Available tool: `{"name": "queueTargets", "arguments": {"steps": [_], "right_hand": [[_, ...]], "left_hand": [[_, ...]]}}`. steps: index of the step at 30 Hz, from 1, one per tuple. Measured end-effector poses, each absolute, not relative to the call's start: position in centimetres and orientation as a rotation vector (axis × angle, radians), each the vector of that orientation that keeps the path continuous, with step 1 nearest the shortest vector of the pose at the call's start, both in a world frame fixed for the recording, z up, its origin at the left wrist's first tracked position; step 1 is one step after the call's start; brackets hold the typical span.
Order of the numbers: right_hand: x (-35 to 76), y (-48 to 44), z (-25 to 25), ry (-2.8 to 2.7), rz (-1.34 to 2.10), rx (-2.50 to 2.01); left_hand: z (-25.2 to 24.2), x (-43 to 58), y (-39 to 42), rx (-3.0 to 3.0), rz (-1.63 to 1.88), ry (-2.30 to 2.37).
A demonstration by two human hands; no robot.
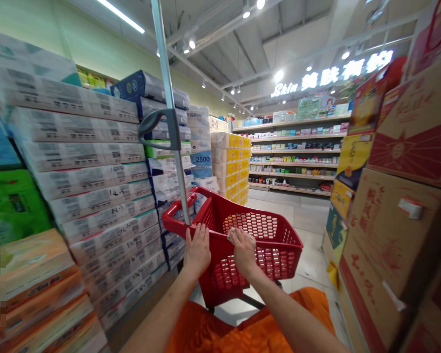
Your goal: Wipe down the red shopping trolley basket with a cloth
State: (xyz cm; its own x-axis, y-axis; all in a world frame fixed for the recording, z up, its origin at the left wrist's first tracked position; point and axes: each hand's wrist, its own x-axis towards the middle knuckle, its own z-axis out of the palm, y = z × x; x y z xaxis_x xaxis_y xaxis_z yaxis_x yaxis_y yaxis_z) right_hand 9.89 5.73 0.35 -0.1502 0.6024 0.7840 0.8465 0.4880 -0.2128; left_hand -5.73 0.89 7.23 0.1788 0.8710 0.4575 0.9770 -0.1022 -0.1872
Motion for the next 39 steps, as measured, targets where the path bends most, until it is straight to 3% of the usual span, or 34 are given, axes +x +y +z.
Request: {"name": "queueTargets", "arguments": {"steps": [5, 11, 17, 24, 30, 39], "right_hand": [[10.9, 5.8, -0.4, -1.895, -0.345, -1.156], [18.1, 5.4, -1.8, -1.706, -0.382, -1.475], [15.0, 5.3, -2.0, -1.848, -0.384, -1.233], [21.2, 5.5, -2.6, -1.618, -0.389, -1.508], [20.0, 5.8, -2.8, -1.736, -0.443, -1.388], [25.6, 5.3, -2.9, -1.456, -0.405, -1.775]], "left_hand": [[6.6, -4.2, 1.0, -2.097, -0.266, -1.724], [6.3, -3.7, 1.0, -2.104, -0.254, -1.733], [6.2, -2.6, 0.9, -2.119, -0.233, -1.733], [5.3, -1.2, 1.3, -2.187, -0.227, -1.682], [4.7, 0.1, 1.6, -2.254, -0.233, -1.622], [4.5, 0.8, 1.6, -2.29, -0.24, -1.661]]}}
